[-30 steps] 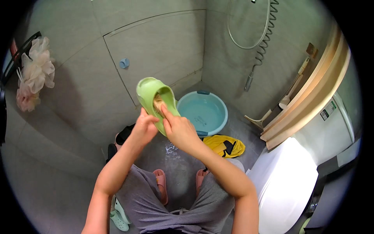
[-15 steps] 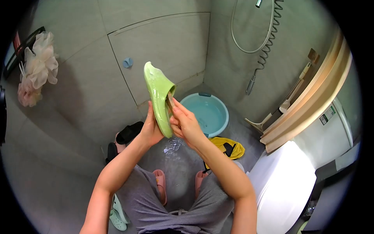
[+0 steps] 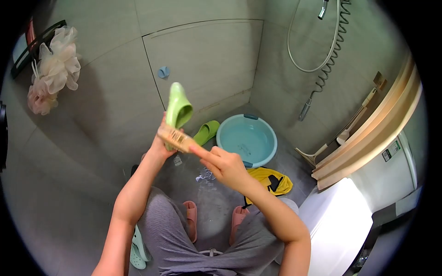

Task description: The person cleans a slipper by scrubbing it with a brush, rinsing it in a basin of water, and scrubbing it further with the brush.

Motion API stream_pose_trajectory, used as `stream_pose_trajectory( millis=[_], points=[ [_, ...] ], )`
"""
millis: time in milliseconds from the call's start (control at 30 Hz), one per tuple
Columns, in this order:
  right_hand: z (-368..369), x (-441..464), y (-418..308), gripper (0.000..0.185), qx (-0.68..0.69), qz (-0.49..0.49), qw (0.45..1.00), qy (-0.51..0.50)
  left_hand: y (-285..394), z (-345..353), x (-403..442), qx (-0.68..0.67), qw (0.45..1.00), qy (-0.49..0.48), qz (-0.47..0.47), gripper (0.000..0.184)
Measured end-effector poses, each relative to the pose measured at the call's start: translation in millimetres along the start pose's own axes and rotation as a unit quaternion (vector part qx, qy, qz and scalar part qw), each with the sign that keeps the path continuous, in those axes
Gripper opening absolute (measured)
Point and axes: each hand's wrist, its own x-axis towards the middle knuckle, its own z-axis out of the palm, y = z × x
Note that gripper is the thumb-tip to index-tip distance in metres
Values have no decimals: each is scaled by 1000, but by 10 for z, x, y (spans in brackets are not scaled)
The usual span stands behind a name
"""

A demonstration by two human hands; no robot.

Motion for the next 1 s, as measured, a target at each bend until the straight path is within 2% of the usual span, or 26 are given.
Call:
stream_pose_trajectory(
  millis=[67,133,167,200,267,300,333,400,467,533,600,667,733,767,833,867,933,1000],
  points=[
    [-7,39,3,50,-18,15,1000,-7,-20,120,-139,61,996,-3,-63,51],
    [-65,107,220,49,-72,15,994,83,-72,-69,10,109,964,-196,-143,57],
    [-94,148,340,48,-70,29,987,143,-128,-73,25,145,970,-152,-123,59],
    [-157,152,364,48,-73,30,986,144,-85,178,-194,180,972,-106,-103,61],
    [-242,160,378,47,-127,68,975,172,-112,196,-183,180,975,-87,-101,61],
    [-168,85,371,47,-116,42,978,166,-112,201,-159,179,977,-67,-97,61],
    [-144,47,243,47,-117,40,978,166,-132,157,-107,179,977,-68,-95,61],
    [-124,-13,-4,46,-94,6,994,48,-129,72,-69,170,980,-56,-85,60],
    [-110,21,148,48,-100,10,994,47,-108,63,-156,167,981,-51,-90,59],
    [-148,112,455,51,-110,38,978,170,-69,202,-287,247,965,-44,-82,57],
    [-243,103,499,52,-139,76,970,182,-51,68,-206,206,966,-112,-109,52],
    [-250,85,431,52,-165,110,961,193,-70,31,-162,240,961,-110,-80,51],
    [-118,-53,188,51,-102,45,985,130,-112,7,-165,210,970,-104,-59,50],
    [-112,-73,82,51,-102,47,985,131,-130,-1,-162,180,978,-98,-37,49],
    [-126,-88,-78,50,-111,3,993,36,-97,-31,-156,183,975,-112,-48,48],
    [-115,-72,23,50,-108,5,993,35,-91,-43,-164,185,974,-119,-54,48],
    [-159,37,358,50,-107,48,981,157,-75,-41,-168,193,970,-126,-79,47],
    [-294,89,485,50,-123,80,972,186,-81,33,-170,199,966,-129,-101,47]
  ],
)
